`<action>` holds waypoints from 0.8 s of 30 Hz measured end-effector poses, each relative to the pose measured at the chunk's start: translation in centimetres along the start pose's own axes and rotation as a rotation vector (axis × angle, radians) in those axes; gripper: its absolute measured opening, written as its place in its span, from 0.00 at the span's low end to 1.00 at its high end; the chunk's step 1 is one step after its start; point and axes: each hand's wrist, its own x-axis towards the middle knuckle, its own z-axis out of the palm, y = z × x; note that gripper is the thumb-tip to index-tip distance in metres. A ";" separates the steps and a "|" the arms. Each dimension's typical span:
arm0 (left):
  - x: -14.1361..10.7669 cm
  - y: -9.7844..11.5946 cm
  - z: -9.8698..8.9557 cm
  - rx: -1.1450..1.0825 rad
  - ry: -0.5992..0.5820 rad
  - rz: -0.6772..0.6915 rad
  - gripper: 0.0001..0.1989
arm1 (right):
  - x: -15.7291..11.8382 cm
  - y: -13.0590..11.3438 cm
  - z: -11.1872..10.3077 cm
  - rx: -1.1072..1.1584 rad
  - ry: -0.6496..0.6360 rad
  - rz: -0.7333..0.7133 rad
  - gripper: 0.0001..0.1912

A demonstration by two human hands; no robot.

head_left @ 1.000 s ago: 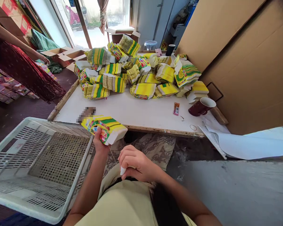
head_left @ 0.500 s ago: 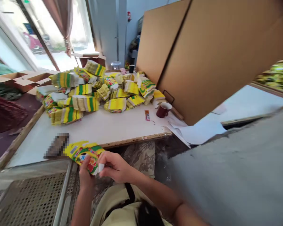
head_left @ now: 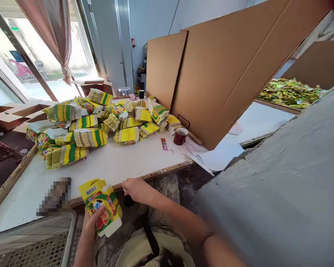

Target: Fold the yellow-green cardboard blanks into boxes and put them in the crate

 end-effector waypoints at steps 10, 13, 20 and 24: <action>-1.1 0.4 0.7 0.292 -0.212 -0.014 0.45 | 0.8 4.6 -3.4 -0.144 0.181 0.317 0.09; -1.6 -0.6 2.0 0.285 -0.350 -0.119 0.45 | 0.4 5.2 -3.2 -0.149 0.196 0.336 0.08; -0.9 -2.8 3.0 0.339 -0.667 -0.194 0.44 | -2.5 8.9 -4.8 -0.096 0.261 0.468 0.09; -0.5 -2.8 3.4 0.356 -0.771 -0.216 0.45 | -6.2 11.6 -3.7 0.056 0.163 0.495 0.06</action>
